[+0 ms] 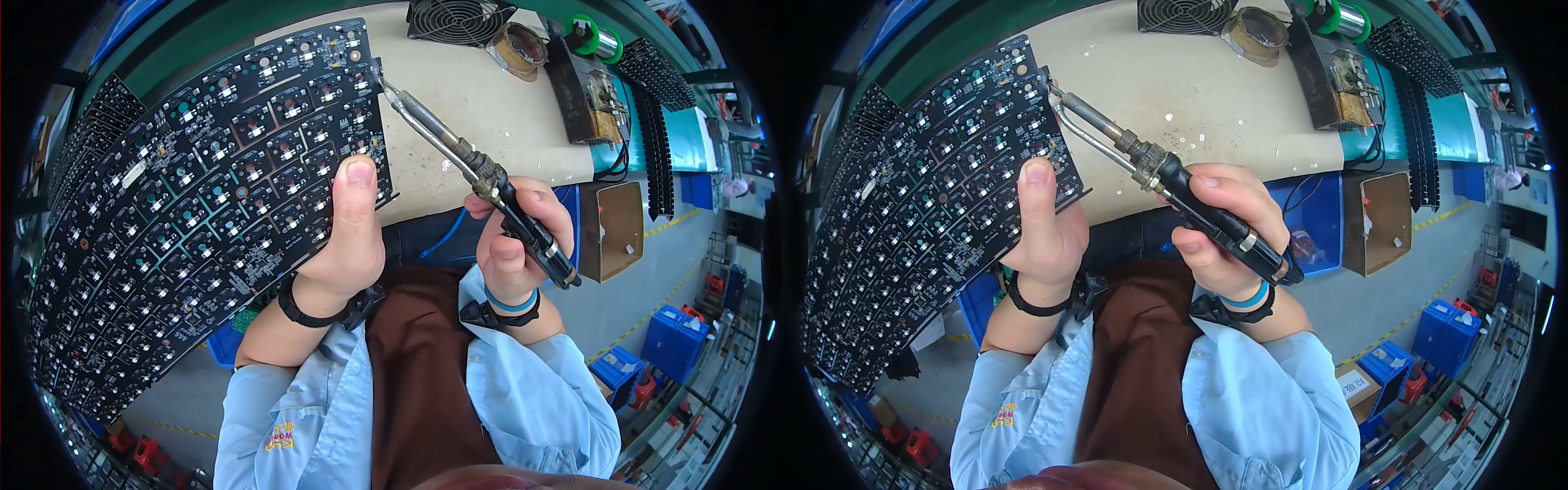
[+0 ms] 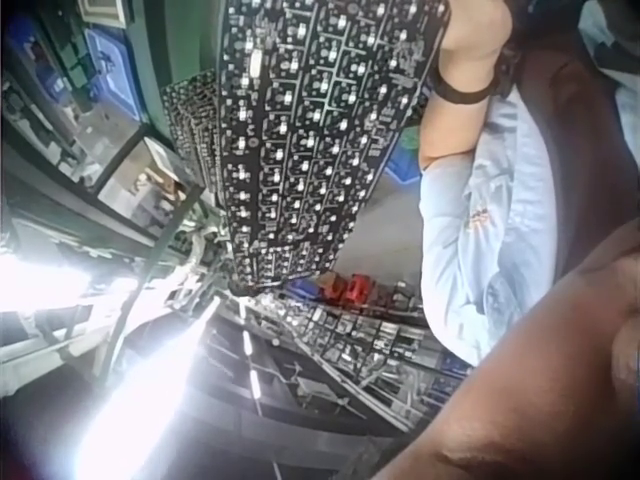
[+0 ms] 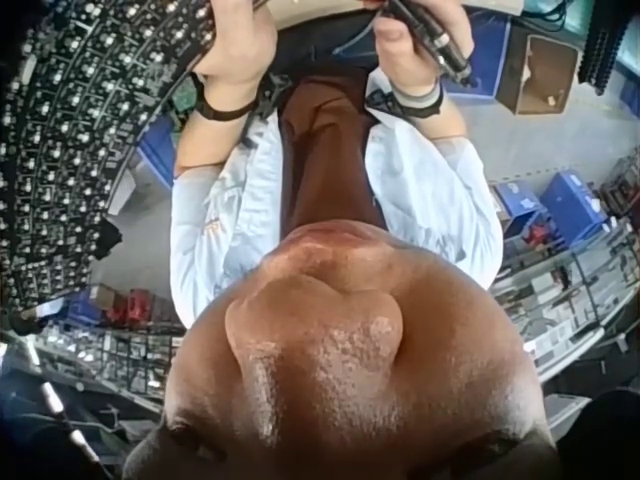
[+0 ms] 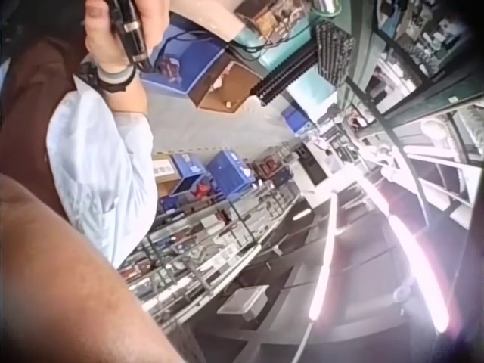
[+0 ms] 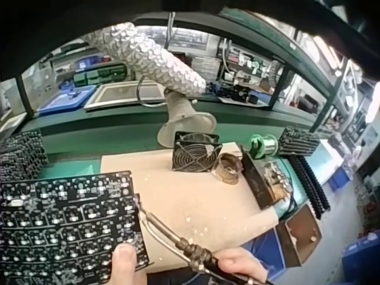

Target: Soldering components onto a flexible printed circuit board at an electronics assembly station.

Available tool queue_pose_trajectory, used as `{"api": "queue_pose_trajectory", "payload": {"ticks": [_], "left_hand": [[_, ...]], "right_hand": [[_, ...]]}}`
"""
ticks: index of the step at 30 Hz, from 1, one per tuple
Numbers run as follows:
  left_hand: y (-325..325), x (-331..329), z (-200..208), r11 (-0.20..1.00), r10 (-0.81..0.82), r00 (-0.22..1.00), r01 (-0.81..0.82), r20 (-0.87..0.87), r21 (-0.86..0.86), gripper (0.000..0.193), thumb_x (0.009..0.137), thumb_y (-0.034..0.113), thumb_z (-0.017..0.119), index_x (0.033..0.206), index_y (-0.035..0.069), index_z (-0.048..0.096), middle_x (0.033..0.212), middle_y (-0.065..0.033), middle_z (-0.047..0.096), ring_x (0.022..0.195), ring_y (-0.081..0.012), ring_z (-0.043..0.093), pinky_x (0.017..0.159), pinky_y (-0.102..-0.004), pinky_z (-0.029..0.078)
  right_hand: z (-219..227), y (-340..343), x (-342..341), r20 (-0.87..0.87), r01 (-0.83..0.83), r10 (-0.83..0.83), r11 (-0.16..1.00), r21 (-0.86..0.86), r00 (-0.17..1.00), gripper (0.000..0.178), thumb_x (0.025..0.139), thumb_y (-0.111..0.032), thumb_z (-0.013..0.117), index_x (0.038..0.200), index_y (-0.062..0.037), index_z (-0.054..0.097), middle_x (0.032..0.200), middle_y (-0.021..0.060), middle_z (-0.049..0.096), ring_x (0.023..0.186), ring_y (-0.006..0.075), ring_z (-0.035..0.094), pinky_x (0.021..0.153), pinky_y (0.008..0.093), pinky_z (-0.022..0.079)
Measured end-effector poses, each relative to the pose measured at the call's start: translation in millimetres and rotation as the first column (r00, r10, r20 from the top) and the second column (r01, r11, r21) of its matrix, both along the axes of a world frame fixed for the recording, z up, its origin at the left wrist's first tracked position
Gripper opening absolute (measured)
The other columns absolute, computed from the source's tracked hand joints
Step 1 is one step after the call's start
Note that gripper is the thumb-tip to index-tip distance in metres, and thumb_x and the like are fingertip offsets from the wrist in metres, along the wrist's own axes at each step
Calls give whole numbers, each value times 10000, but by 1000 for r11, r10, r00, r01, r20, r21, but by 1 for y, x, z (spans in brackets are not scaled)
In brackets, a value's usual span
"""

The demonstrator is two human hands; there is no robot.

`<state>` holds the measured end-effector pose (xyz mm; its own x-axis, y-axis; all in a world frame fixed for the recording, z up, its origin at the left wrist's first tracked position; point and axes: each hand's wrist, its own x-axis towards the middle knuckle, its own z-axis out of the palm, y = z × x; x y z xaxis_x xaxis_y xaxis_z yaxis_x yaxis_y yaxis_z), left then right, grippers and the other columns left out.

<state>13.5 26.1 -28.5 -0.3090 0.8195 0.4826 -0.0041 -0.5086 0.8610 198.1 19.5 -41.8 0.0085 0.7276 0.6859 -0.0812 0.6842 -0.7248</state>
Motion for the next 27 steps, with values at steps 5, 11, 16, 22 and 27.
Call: {"api": "queue_pose_trajectory", "payload": {"ticks": [5, 11, 16, 22, 27], "left_hand": [[3, 1, -1, 999, 7, 1000, -6, -12, 36, 445, 941, 72, 562, 1331, -111, 456, 1268, -166, 576, 1136, -230, 569, 1034, -345, 403], [2, 0, -3, 999, 2, 1000, -1, -2, 42, 459, 942, 78, 562, 1342, -113, 444, 1309, -171, 550, 1177, -242, 547, 1057, -356, 383], [1, -1, -3, 999, 10, 1000, -10, -25, 32, 477, 942, 86, 568, 1355, -109, 432, 1327, -174, 533, 1205, -250, 527, 1071, -362, 366], [1, 0, -3, 1000, -16, 999, 15, 33, 15, 486, 947, 97, 568, 1366, -101, 423, 1328, -176, 532, 1207, -256, 525, 1072, -368, 366], [3, -2, -5, 999, -40, 999, 40, 13, 6, 485, 948, 96, 565, 1368, -99, 421, 1322, -173, 536, 1196, -256, 533, 1060, -370, 380]], "right_hand": [[1, 0, -5, -84, 8, -10, 1000, -26, 996, 455, 863, -274, 777, 1172, -2, 584, 1010, 198, 664, 837, 253, 693, 733, 322, 564], [-2, -1, -5, -77, 16, -18, 1000, -26, 997, 455, 863, -284, 776, 1168, -6, 585, 1006, 198, 667, 845, 252, 685, 735, 323, 556], [-3, -2, -6, -81, 19, -21, 999, -34, 996, 460, 862, -289, 777, 1169, -7, 584, 1007, 193, 669, 865, 258, 681, 749, 328, 552], [-3, -3, -5, -71, 22, -24, 999, -40, 997, 461, 862, -292, 776, 1169, -7, 582, 1008, 194, 669, 879, 259, 678, 756, 330, 551], [-2, -4, -5, -59, 28, -30, 998, -48, 998, 461, 864, -294, 774, 1171, -8, 582, 1010, 194, 668, 881, 258, 676, 755, 328, 549]]}}
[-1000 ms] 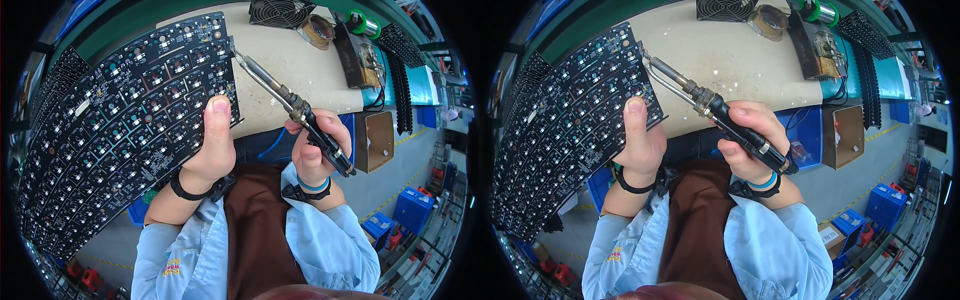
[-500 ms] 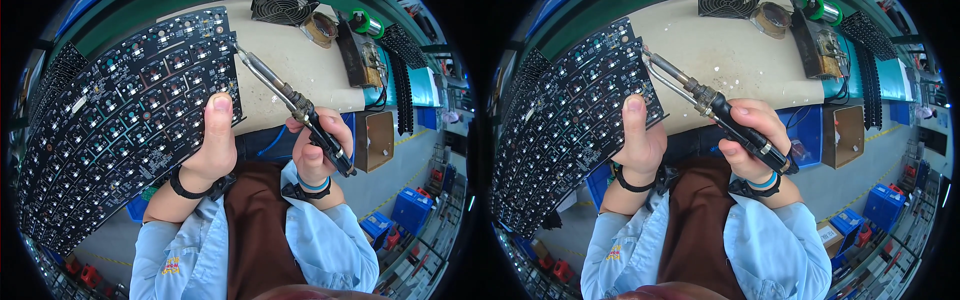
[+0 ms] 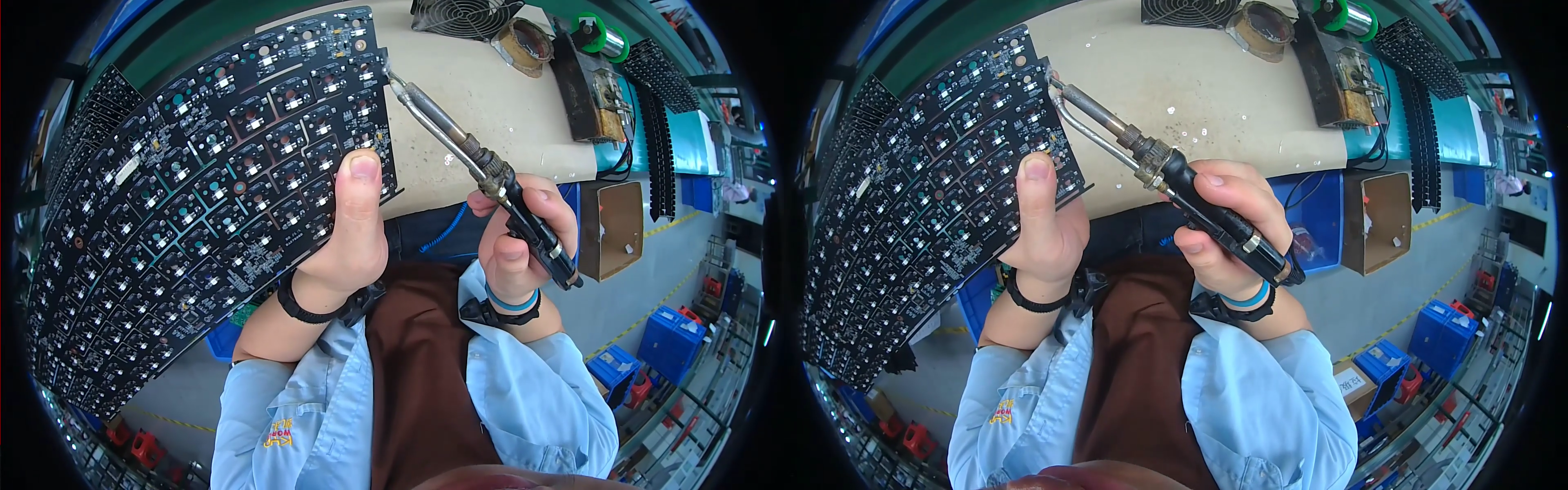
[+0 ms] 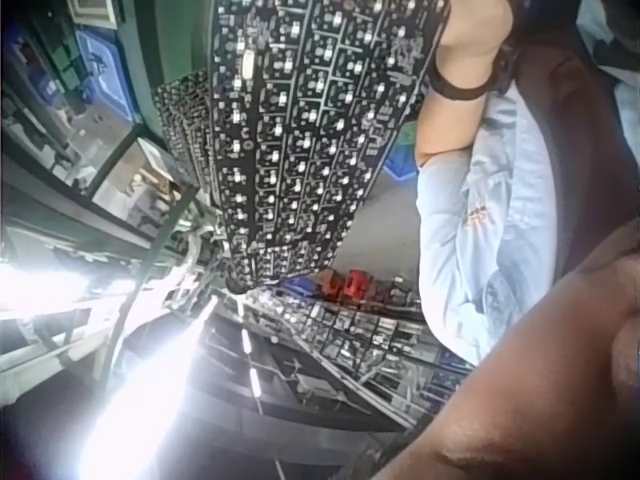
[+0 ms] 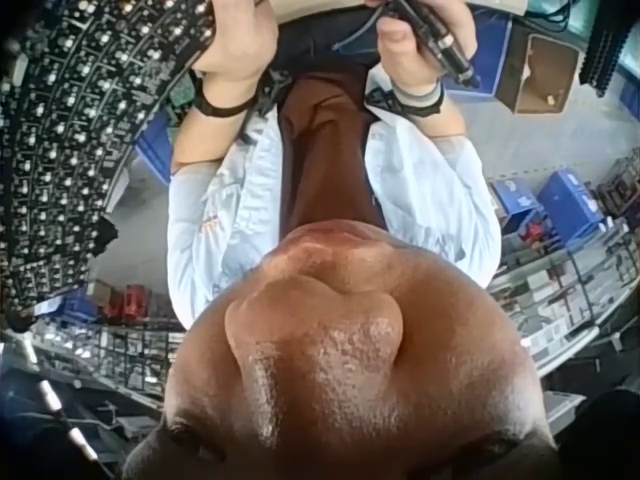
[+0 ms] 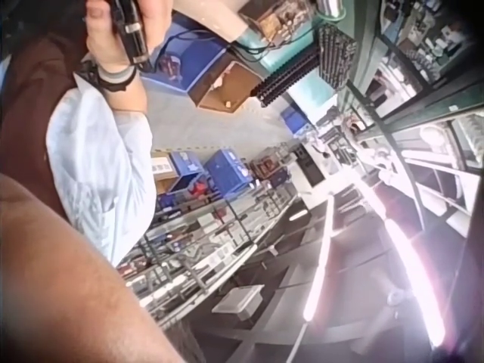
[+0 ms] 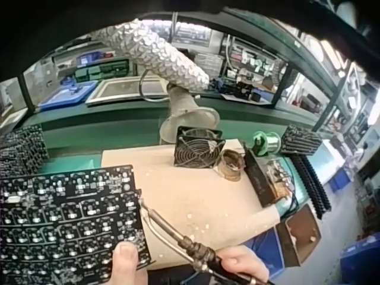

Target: Soldering components onto a flexible printed circuit board at an electronics assembly station.

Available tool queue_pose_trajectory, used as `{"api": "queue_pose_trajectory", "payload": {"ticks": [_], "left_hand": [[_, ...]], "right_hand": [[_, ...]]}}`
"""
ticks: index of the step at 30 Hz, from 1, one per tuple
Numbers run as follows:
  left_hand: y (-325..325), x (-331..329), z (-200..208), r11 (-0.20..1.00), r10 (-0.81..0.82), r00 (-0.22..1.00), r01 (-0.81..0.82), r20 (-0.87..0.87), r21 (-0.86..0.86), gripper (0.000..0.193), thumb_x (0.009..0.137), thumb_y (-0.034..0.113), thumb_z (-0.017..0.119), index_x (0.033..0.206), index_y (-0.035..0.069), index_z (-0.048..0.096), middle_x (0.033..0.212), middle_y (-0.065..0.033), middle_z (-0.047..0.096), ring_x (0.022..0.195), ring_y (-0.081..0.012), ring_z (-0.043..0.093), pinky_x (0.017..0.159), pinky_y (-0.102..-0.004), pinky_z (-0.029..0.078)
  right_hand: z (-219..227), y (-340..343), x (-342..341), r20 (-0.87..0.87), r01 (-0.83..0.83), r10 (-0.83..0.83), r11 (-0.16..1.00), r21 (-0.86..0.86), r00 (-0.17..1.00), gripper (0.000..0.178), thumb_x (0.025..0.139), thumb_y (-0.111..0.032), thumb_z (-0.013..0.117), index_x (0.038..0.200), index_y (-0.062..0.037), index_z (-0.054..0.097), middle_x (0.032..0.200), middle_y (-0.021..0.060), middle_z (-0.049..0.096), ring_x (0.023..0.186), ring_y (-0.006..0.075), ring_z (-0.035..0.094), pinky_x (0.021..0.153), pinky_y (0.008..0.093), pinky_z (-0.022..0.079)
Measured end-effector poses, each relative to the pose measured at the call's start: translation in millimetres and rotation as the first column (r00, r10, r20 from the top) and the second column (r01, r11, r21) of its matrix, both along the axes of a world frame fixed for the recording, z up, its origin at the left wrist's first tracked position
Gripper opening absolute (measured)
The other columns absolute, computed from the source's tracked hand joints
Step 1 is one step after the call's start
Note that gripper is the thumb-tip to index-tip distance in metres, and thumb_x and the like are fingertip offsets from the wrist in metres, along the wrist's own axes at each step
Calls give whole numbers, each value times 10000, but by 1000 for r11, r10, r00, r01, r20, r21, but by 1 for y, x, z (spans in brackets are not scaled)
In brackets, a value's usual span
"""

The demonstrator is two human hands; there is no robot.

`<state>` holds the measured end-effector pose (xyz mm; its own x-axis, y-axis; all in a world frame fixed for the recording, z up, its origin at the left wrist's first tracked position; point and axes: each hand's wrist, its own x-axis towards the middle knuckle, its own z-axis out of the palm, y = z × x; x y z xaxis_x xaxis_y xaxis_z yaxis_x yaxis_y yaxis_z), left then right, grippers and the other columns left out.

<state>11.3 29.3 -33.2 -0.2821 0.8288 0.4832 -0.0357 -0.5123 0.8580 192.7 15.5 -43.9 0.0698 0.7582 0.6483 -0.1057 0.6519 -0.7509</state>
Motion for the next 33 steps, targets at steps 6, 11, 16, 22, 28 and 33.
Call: {"api": "queue_pose_trajectory", "payload": {"ticks": [6, 11, 16, 22, 28, 33], "left_hand": [[0, -1, 2, 1000, 16, 1000, -16, -9, -5, 484, 944, 85, 564, 1364, -109, 420, 1302, -173, 549, 1164, -252, 555, 1040, -362, 403], [4, 4, 0, 1000, -5, 995, 4, 95, 8, 491, 933, 63, 564, 1362, -122, 413, 1289, -176, 559, 1149, -248, 569, 1030, -355, 414], [3, 3, 6, 999, -28, 995, 27, -92, -18, 530, 917, -7, 493, 1430, -52, 369, 1389, -225, 494, 1262, -353, 526, 1122, -492, 375], [10, 27, 19, 999, -10, 969, 0, 248, 39, 552, 918, -33, 500, 1442, -80, 329, 1374, -209, 506, 1202, -287, 558, 1079, -417, 399], [6, 31, 25, 994, -52, 944, 19, 325, 105, 625, 916, -50, 513, 1482, -51, 248, 1349, -206, 533, 1181, -255, 580, 1056, -378, 419], [0, 26, 25, 1000, 25, 993, -26, 118, 9, 585, 919, 9, 494, 1475, -7, 315, 1437, -225, 439, 1314, -382, 470, 1128, -586, 359]], "right_hand": [[4, -4, -1, -1, -2, 2, 1000, -29, 1000, 463, 865, -296, 773, 1173, -8, 580, 1019, 195, 664, 876, 257, 674, 749, 327, 549], [4, -5, 14, 164, -9, 1, 999, 49, 986, 557, 879, -357, 740, 1247, -2, 518, 1037, 252, 602, 769, 311, 655, 617, 372, 565], [7, -6, 19, 102, 60, -65, 997, 50, 993, 536, 899, -355, 718, 1251, -3, 520, 1034, 248, 613, 797, 306, 649, 651, 365, 558], [-10, 45, 78, 185, 377, -367, 926, -22, 912, 427, 945, -210, 668, 1281, 17, 534, 1036, 191, 657, 871, 238, 657, 724, 307, 529], [-33, 89, 110, 494, 563, -485, 827, -11, 722, 368, 954, -105, 639, 1277, 48, 551, 1061, 155, 684, 921, 174, 664, 716, 253, 500], [-11, 54, 82, 130, 417, -397, 882, -218, 908, 409, 955, -155, 650, 1287, 53, 532, 1049, 203, 684, 889, 218, 669, 720, 266, 504]]}}
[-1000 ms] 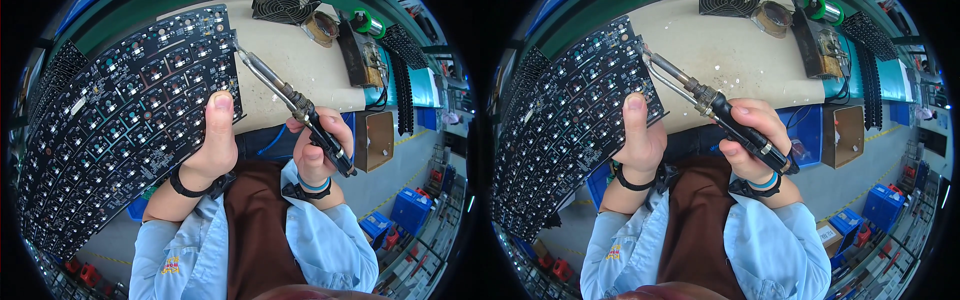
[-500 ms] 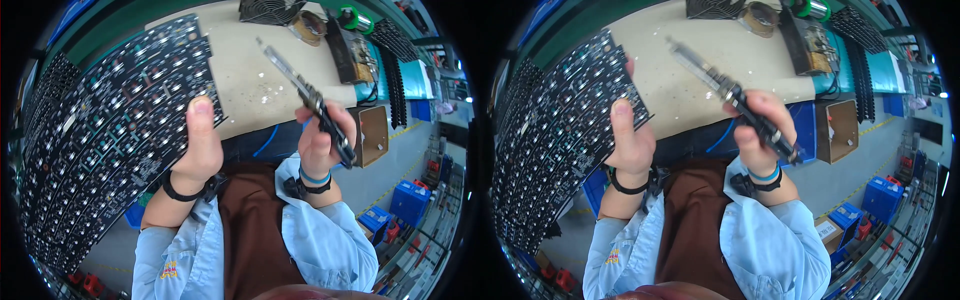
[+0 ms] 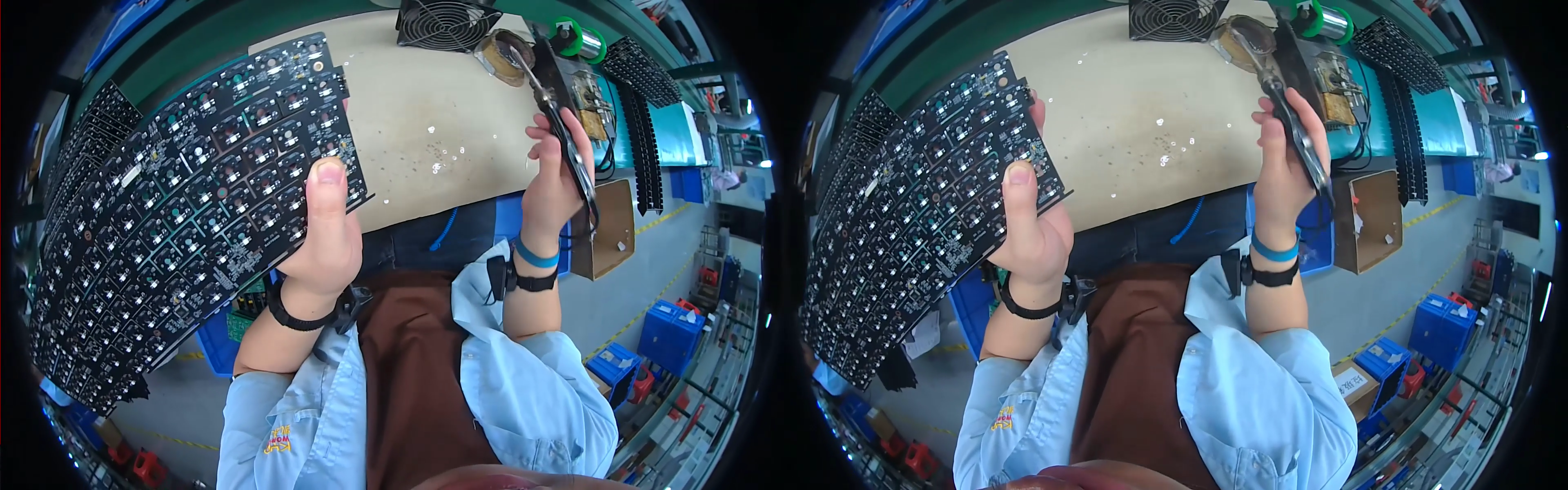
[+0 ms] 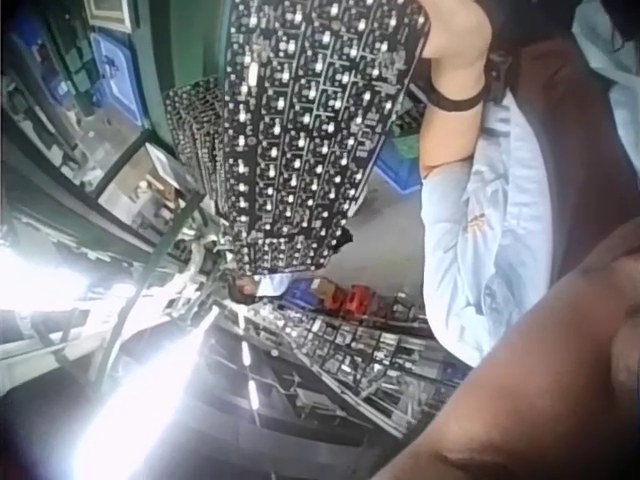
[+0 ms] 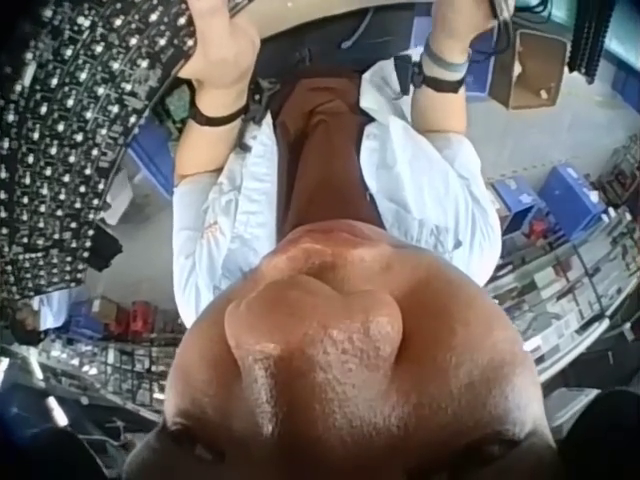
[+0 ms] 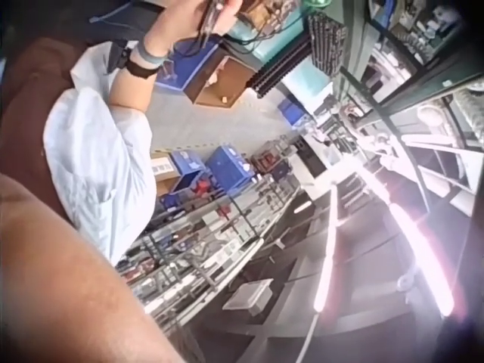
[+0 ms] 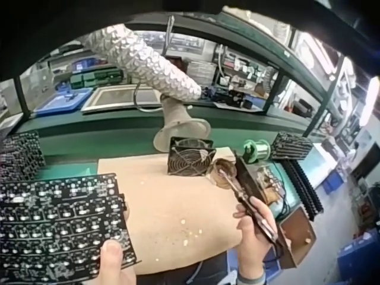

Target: Soldering components onto a flexible printed circuit board at an electronics assembly station.

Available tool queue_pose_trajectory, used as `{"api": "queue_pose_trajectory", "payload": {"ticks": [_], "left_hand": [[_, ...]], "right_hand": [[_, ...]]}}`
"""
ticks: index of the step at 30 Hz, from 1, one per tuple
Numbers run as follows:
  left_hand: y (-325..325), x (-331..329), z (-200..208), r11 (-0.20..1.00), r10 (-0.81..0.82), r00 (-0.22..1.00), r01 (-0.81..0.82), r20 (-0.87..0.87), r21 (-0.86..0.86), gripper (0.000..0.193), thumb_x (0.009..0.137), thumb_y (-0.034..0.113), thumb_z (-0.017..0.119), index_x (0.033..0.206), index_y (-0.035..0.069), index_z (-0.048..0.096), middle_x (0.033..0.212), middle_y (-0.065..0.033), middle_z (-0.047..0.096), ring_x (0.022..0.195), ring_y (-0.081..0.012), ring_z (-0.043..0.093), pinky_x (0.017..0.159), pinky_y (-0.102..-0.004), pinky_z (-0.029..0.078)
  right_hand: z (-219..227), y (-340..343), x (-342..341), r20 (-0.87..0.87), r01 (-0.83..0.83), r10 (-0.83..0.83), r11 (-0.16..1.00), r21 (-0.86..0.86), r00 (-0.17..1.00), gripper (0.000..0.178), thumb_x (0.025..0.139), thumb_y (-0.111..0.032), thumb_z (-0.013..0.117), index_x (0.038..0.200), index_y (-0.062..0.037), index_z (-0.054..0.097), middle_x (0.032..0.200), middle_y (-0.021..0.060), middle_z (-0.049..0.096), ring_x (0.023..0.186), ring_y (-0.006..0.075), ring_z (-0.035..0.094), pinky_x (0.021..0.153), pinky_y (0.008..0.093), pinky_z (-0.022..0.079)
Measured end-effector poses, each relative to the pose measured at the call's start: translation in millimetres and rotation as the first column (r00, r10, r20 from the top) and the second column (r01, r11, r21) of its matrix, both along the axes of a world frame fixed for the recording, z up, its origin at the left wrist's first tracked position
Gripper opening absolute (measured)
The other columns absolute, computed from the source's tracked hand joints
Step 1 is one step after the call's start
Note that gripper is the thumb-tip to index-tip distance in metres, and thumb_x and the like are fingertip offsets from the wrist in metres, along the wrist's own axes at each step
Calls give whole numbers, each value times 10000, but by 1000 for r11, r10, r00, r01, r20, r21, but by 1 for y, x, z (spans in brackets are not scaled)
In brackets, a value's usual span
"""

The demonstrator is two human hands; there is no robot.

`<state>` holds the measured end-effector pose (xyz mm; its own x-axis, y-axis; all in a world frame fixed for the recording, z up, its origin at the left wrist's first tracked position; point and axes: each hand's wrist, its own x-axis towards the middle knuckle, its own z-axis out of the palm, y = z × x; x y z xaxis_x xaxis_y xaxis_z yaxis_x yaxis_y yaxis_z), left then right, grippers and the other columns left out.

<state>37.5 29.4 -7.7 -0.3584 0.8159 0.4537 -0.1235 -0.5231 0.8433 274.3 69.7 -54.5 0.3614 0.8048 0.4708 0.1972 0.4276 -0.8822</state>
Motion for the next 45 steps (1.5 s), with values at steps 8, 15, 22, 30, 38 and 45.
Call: {"api": "queue_pose_trajectory", "payload": {"ticks": [8, 15, 22, 30, 38, 45], "left_hand": [[-4, -6, -4, 998, 60, 998, -61, -34, -31, 585, 922, 19, 499, 1475, -9, 311, 1433, -227, 440, 1309, -385, 474, 1120, -585, 372], [-5, -14, -9, 998, 21, 997, -25, -73, -50, 585, 923, 5, 494, 1479, 9, 314, 1428, -223, 442, 1303, -380, 479, 1117, -590, 374], [-7, -19, -14, 999, -41, 995, 39, -87, -30, 552, 921, -17, 500, 1454, 14, 358, 1411, -201, 464, 1292, -357, 494, 1112, -580, 387], [-7, -20, -14, 999, -36, 994, 32, -108, -43, 542, 917, -15, 511, 1441, 3, 372, 1393, -197, 482, 1286, -350, 501, 1108, -577, 391], [-6, -27, -16, 1000, -14, 961, 12, -275, -8, 551, 913, -30, 499, 1445, -9, 356, 1405, -197, 469, 1284, -356, 502, 1110, -584, 383], [-5, -26, -16, 999, -30, 974, 25, -223, -25, 560, 911, -40, 497, 1450, -12, 345, 1401, -206, 468, 1276, -364, 508, 1101, -580, 395]], "right_hand": [[15, -43, -59, -167, -274, 323, 925, 262, 931, 526, 891, -271, 743, 1253, 45, 529, 1010, 214, 672, 843, 270, 688, 714, 315, 543], [9, -42, -73, -112, -419, 465, 860, 290, 878, 595, 862, -354, 759, 1258, 21, 522, 1008, 219, 641, 784, 318, 662, 628, 375, 524], [4, -43, -75, -113, -438, 484, 852, 288, 868, 589, 859, -341, 764, 1267, 11, 526, 1032, 214, 622, 778, 319, 651, 623, 391, 518], [4, -41, -74, -96, -460, 505, 837, 296, 858, 587, 860, -335, 765, 1265, 15, 524, 1036, 215, 622, 781, 317, 648, 629, 397, 523], [3, -41, -75, -103, -456, 504, 837, 302, 857, 596, 851, -344, 773, 1258, 16, 528, 1035, 216, 621, 784, 322, 656, 625, 396, 535], [5, -41, -74, -104, -468, 514, 835, 290, 852, 593, 850, -348, 774, 1253, 14, 531, 1035, 215, 622, 785, 322, 659, 622, 393, 537]]}}
